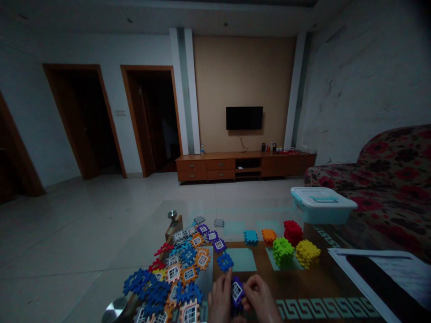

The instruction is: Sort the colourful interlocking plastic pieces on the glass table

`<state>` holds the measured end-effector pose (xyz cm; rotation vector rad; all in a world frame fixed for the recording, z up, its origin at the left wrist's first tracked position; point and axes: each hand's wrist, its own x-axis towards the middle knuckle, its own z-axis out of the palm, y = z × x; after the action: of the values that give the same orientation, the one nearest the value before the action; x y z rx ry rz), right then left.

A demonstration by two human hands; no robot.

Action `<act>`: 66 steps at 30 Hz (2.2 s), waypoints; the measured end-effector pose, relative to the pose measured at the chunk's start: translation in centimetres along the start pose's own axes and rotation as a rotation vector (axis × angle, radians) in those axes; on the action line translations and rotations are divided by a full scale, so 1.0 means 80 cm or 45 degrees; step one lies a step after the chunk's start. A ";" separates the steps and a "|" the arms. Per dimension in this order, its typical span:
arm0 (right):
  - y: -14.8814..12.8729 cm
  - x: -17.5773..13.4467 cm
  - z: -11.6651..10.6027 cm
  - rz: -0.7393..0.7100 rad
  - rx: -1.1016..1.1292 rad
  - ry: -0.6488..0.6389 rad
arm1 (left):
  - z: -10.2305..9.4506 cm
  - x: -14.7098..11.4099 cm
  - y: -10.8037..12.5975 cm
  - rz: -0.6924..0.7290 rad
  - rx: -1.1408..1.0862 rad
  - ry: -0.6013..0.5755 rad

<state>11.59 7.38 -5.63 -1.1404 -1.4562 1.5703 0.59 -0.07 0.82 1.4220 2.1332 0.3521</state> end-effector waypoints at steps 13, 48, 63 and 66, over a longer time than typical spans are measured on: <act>-0.010 -0.007 -0.030 -0.311 -0.509 -0.072 | 0.002 0.001 -0.011 0.127 0.000 -0.016; -0.057 0.118 0.031 -0.673 -1.468 -0.367 | -0.145 0.200 -0.070 -0.128 0.427 0.435; -0.051 0.055 -0.078 -0.472 -0.753 -0.109 | -0.106 0.046 -0.033 0.346 -0.063 0.225; -0.062 0.037 -0.083 -0.587 -0.984 0.028 | -0.082 0.021 -0.046 0.400 -0.136 0.169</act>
<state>16.32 13.20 -1.01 -1.0880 -2.2043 0.6749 -6.49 0.50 3.86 1.7128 1.9559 0.6859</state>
